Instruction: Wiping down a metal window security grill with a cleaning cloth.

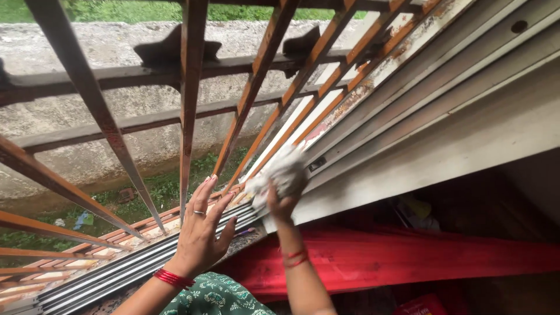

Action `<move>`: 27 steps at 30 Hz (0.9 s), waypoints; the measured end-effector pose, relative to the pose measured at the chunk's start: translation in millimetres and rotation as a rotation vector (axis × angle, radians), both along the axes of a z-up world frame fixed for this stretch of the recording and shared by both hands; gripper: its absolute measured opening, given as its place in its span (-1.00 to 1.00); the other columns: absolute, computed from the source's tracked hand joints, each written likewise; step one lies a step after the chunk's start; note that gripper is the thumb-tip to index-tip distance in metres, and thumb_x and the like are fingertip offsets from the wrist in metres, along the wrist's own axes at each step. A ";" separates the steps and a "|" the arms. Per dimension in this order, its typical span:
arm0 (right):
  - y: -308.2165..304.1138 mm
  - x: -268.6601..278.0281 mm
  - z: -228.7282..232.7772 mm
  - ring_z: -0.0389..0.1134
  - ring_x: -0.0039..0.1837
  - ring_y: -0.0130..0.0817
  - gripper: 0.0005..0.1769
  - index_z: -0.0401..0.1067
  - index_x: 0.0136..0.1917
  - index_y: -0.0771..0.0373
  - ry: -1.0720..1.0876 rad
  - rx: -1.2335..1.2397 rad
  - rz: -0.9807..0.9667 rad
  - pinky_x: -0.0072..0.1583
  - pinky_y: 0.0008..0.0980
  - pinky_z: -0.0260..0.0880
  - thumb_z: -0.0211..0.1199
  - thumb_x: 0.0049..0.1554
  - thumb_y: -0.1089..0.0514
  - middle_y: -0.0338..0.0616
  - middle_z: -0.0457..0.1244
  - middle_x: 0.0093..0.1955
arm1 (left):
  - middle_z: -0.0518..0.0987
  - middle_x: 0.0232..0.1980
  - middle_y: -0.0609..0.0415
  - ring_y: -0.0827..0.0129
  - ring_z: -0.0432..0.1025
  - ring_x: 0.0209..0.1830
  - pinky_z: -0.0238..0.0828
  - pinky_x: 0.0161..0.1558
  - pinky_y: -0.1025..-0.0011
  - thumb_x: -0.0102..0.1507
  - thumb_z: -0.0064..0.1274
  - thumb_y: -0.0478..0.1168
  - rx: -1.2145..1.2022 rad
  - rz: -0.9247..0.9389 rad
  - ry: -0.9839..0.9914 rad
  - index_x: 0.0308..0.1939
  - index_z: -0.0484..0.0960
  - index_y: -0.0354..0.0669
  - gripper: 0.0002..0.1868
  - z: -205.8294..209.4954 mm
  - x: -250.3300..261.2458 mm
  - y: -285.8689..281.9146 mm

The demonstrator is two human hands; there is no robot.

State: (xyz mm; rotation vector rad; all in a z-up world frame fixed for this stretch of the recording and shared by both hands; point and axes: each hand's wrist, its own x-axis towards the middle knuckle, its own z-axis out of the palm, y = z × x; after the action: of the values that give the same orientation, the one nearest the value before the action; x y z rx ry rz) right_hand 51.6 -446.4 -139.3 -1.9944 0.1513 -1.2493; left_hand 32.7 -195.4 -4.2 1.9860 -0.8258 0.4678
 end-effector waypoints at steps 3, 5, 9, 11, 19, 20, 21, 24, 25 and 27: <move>4.6 19.6 99.1 0.15 0.46 0.17 -0.12 0.01 0.56 0.43 -0.096 -0.170 -0.127 0.45 0.04 0.24 0.39 0.15 0.13 0.32 0.03 0.45 | 0.18 0.51 -0.25 -0.18 0.13 0.51 0.13 0.42 0.00 0.12 0.25 -0.25 -0.025 -0.019 0.006 0.32 0.42 -0.12 -0.33 -1.5 -3.7 -2.4; 7.2 38.9 129.2 0.25 0.41 0.09 -0.11 -0.04 0.57 0.41 -0.085 -0.134 -0.116 0.39 -0.03 0.40 0.38 0.19 0.07 0.26 0.09 0.43 | 0.18 0.50 -0.26 -0.19 0.13 0.51 0.14 0.40 0.00 0.13 0.25 -0.24 -0.036 -0.030 0.015 0.28 0.44 -0.13 -0.37 -0.4 -4.4 -2.9; 12.7 35.8 102.8 0.38 0.28 -0.04 -0.11 -0.05 0.57 0.40 0.009 -0.056 -0.088 0.26 -0.15 0.56 0.34 0.23 -0.03 0.15 0.20 0.34 | 0.20 0.49 -0.26 -0.18 0.15 0.50 0.15 0.40 0.00 0.13 0.24 -0.25 -0.030 -0.028 0.011 0.26 0.47 -0.12 -0.40 4.8 -3.2 0.6; 20.0 18.1 85.6 0.43 0.18 -0.06 -0.19 0.06 0.48 0.34 0.169 -0.069 -0.124 0.15 -0.15 0.56 0.36 0.20 -0.09 0.12 0.26 0.26 | 0.20 0.48 -0.26 -0.16 0.15 0.49 0.15 0.41 0.00 0.13 0.23 -0.26 -0.033 -0.019 0.003 0.25 0.49 -0.12 -0.42 3.7 -3.6 2.9; -4.5 -24.7 117.0 0.35 0.29 -0.05 -0.25 0.12 0.48 0.26 0.141 -0.030 -0.051 0.23 -0.11 0.53 0.36 0.20 -0.09 0.15 0.15 0.37 | 0.22 0.48 -0.24 -0.15 0.16 0.50 0.15 0.44 0.01 0.14 0.23 -0.28 -0.096 -0.019 0.000 0.22 0.50 -0.11 -0.46 14.9 -5.2 2.7; -7.6 -27.9 133.1 0.28 0.39 -0.04 -0.20 0.09 0.53 0.28 0.066 -0.013 -0.052 0.32 -0.06 0.51 0.34 0.22 -0.09 0.19 0.07 0.46 | 0.23 0.48 -0.25 -0.16 0.16 0.50 0.15 0.44 0.01 0.15 0.23 -0.28 -0.107 -0.023 -0.001 0.21 0.50 -0.11 -0.46 17.1 -5.5 1.2; -6.6 -30.8 166.7 0.28 0.39 -0.04 -0.20 0.09 0.53 0.28 0.065 -0.013 -0.054 0.32 -0.06 0.51 0.34 0.22 -0.09 0.19 0.07 0.46 | 0.23 0.48 -0.25 -0.16 0.16 0.50 0.15 0.44 0.01 0.15 0.23 -0.28 -0.106 -0.025 -0.001 0.21 0.50 -0.11 -0.46 17.2 -6.0 -0.1; -7.2 -33.6 248.0 -0.02 0.56 0.03 -0.20 0.18 0.47 0.22 0.009 -0.468 -0.332 0.51 0.12 0.07 0.50 0.11 0.03 0.17 0.03 0.50 | 0.23 0.48 -0.25 -0.16 0.17 0.49 0.16 0.43 0.02 0.14 0.24 -0.28 -0.109 -0.035 -0.003 0.22 0.51 -0.11 -0.46 17.6 -8.1 -2.9; -9.7 -30.6 262.2 0.00 0.53 0.01 -0.15 0.15 0.55 0.17 0.009 -0.515 -0.401 0.50 0.05 0.12 0.48 0.10 0.12 0.10 0.05 0.52 | 0.23 0.48 -0.25 -0.17 0.17 0.49 0.16 0.42 0.01 0.14 0.23 -0.28 -0.110 -0.039 -0.001 0.21 0.51 -0.11 -0.46 18.0 -8.9 -3.2; -15.0 -16.8 282.2 0.02 0.50 0.00 -0.08 0.12 0.63 0.12 0.006 -0.564 -0.468 0.49 -0.01 0.16 0.45 0.09 0.20 0.03 0.07 0.54 | 0.24 0.48 -0.25 -0.17 0.18 0.49 0.16 0.42 0.01 0.14 0.23 -0.28 -0.114 -0.041 0.000 0.21 0.51 -0.11 -0.47 19.4 -8.7 -4.0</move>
State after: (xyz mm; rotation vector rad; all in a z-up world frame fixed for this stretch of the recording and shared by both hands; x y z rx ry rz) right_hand 34.8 -461.4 142.9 -2.5388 0.3097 -1.7235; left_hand 23.9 -199.4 15.2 1.8612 -0.8201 0.4809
